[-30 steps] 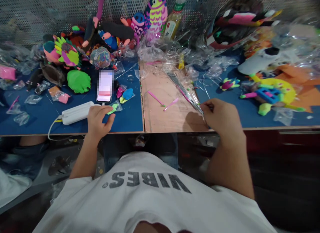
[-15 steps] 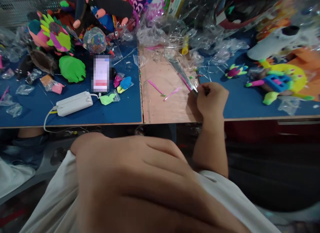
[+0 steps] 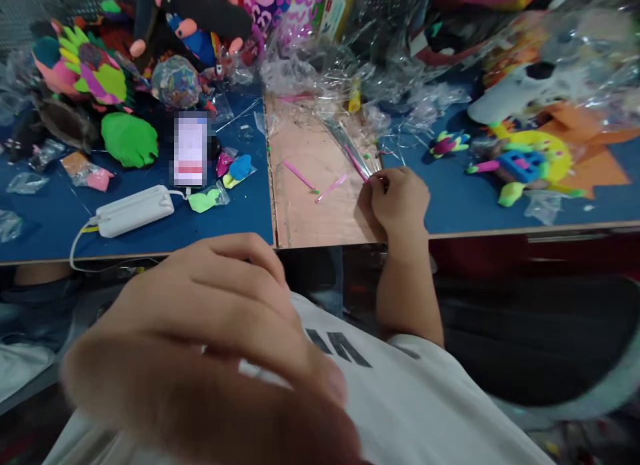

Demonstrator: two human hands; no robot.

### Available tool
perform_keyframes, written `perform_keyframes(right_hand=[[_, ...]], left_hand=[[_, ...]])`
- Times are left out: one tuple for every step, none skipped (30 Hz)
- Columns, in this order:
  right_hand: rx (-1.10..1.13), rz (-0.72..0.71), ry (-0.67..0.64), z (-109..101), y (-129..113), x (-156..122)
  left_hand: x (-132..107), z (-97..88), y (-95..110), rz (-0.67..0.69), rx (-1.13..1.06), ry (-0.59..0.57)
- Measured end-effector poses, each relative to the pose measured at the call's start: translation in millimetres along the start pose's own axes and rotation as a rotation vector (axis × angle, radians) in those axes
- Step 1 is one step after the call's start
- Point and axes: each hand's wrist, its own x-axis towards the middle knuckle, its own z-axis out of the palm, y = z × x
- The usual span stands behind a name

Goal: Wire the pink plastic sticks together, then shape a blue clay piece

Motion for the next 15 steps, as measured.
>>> perform_keyframes(right_hand=[[-0.022,0.016,-0.013,-0.6,-1.6,1.2],[-0.046,0.028,-0.025,-1.6,-3.3,2.4],[-0.07,0.038,-0.037,-3.0,-5.1,3.6],[-0.091,0.04,-0.049,-4.6,-6.9,4.8],[-0.109,0.039,-0.06,-6.1,-8.3,6.1],[-0.123,0.033,-0.067,-7.5,-9.3,7.5],[-0.13,0.022,-0.072,-8.6,-9.6,8.9],[-0.13,0.01,-0.078,-9.4,-9.2,10.4],[-0.123,0.004,-0.082,-10.1,-8.2,11.9],[-0.114,0.004,-0.084,-10.5,-6.8,13.3],[-0.105,0.011,-0.086,-11.0,-5.0,14.5],[-0.098,0.023,-0.088,-11.4,-3.2,15.6],[-0.097,0.039,-0.089,-11.9,-1.4,16.5],[-0.097,0.055,-0.089,-12.4,0.2,17.1],[-0.096,0.069,-0.09,-12.8,1.7,17.6]], left_hand=[[3.9,7.2,-19.5,0.123,-0.162,0.055],[7.8,16.9,-41.1,0.231,-0.256,0.1],[10.8,28.2,-63.7,0.271,-0.271,0.108],[12.2,40.1,-86.1,0.247,-0.228,0.146],[11.6,51.5,-107.5,0.215,-0.136,0.237],[9.2,61.5,-127.3,0.174,-0.021,0.318],[5.2,69.5,-145.0,0.118,0.095,0.322],[0.2,75.3,-160.1,0.064,0.18,0.326],[-5.3,78.9,-172.5,0.002,0.247,0.312],[-10.8,80.7,-182.1,-0.072,0.301,0.302],[-15.6,81.1,-189.1,-0.115,0.321,0.311],[-19.5,80.6,-193.5,-0.164,0.295,0.314],[-22.4,79.5,-196.0,-0.207,0.246,0.321],[-24.2,78.3,-196.8,-0.244,0.185,0.326],[-25.0,77.1,-196.7,-0.278,0.12,0.327]])
